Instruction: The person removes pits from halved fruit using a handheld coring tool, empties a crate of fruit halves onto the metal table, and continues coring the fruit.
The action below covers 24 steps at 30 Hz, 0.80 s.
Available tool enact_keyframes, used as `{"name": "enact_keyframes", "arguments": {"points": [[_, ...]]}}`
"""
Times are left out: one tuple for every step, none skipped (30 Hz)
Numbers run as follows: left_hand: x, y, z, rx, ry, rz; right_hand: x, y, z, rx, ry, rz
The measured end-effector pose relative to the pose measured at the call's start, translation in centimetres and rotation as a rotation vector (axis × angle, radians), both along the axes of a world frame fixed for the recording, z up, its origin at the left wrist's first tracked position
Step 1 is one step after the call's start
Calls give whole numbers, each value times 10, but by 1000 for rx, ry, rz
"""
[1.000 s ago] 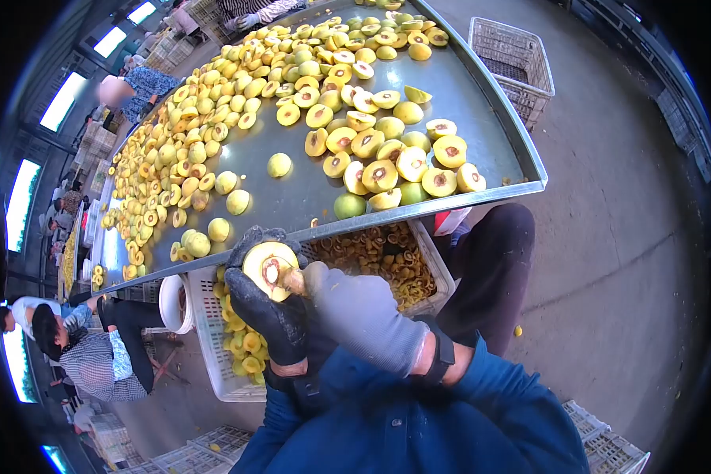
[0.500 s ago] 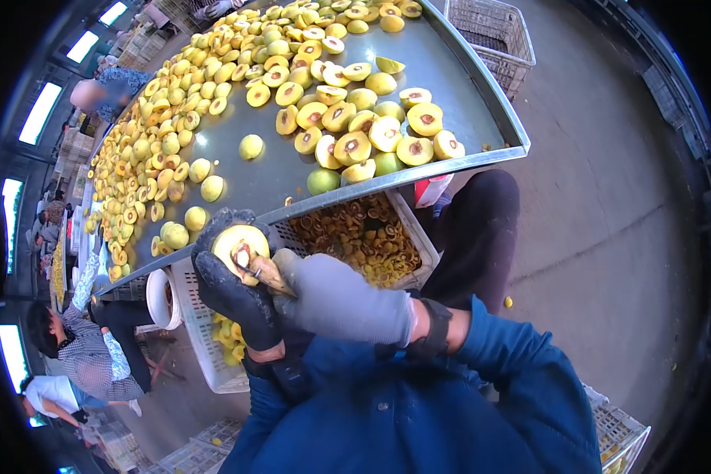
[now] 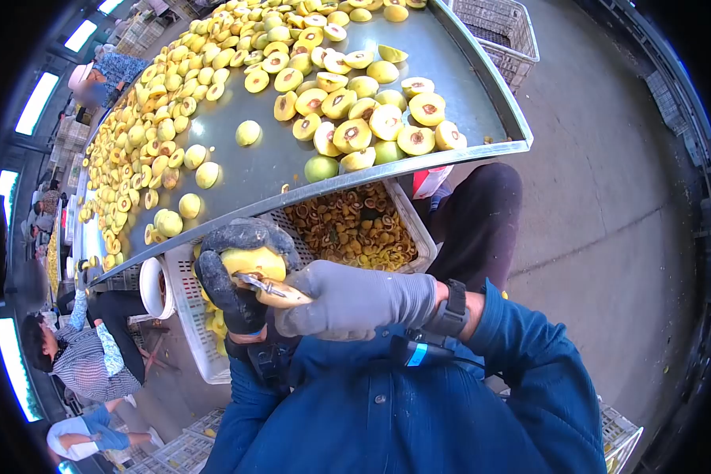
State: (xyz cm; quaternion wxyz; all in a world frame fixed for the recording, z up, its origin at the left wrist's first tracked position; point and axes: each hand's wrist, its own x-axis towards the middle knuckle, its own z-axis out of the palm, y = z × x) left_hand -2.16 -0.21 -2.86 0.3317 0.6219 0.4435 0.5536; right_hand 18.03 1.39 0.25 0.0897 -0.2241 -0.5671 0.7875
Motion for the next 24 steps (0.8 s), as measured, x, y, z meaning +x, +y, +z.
{"name": "enact_keyframes", "arguments": {"points": [[0, 1, -1, 15, -49, -47, 3, 4, 5, -165, -78, 103], [0, 2, -2, 23, -42, -62, 5, 7, 5, -196, -99, 133], [1, 3, -2, 24, -74, -73, 1, 5, -3, 6, 30, 15], [3, 4, -2, 24, -106, -85, -7, 2, -20, 212, 158, -101], [8, 6, -1, 19, -175, -92, -16, -1, -35, 420, 288, -216], [14, 6, 1, 16, -243, -97, -21, -3, -38, 325, 306, -210], [26, 8, 5, 19, -437, -144, -25, -4, -38, 230, 323, -208], [38, 9, 9, 28, -631, -191, -20, -4, -34, 27, 219, -100], [43, 12, 0, -9, -735, -209, -17, -1, -23, -124, 167, -20], [44, 16, -17, -44, -838, -225, -14, 1, -13, -270, 102, 52], [42, 19, -34, -77, -938, -241, -14, 3, -18, -348, 141, 23], [38, 22, -35, -195, -1029, -215, -16, 6, -29, -424, 180, -5], [33, 25, -37, -312, -1131, -181, -16, 10, -35, -497, 217, -30], [29, 28, -39, -422, -1238, -137, -10, 14, -36, -434, 266, 21], [30, 27, -39, -345, -1039, -27, -3, 17, -44, -370, 182, -24], [30, 26, -39, -284, -838, 100, 4, 20, -58, -304, 100, -65], [24, 30, -47, -225, -740, 142, 10, 22, -72, -238, 19, -99], [19, 32, -55, -169, -643, 190, 16, 21, -86, -83, -74, -263], [18, 31, -60, -231, -705, 182, 19, 16, -103, 76, -150, -412], [18, 30, -64, -293, -770, 178, 18, 11, -118, 234, -211, -555], [20, 23, -67, -261, -602, 233, 8, 15, -125, 400, -255, -697], [30, 17, -61, -148, -124, 412, 1, 15, -97, 174, -149, -704], [36, 17, -58, -138, -250, 237, -1, 11, -69, -60, -65, -714], [42, 15, -58, -38, -175, 206, -6, 11, -73, -55, -17, -719]]}}
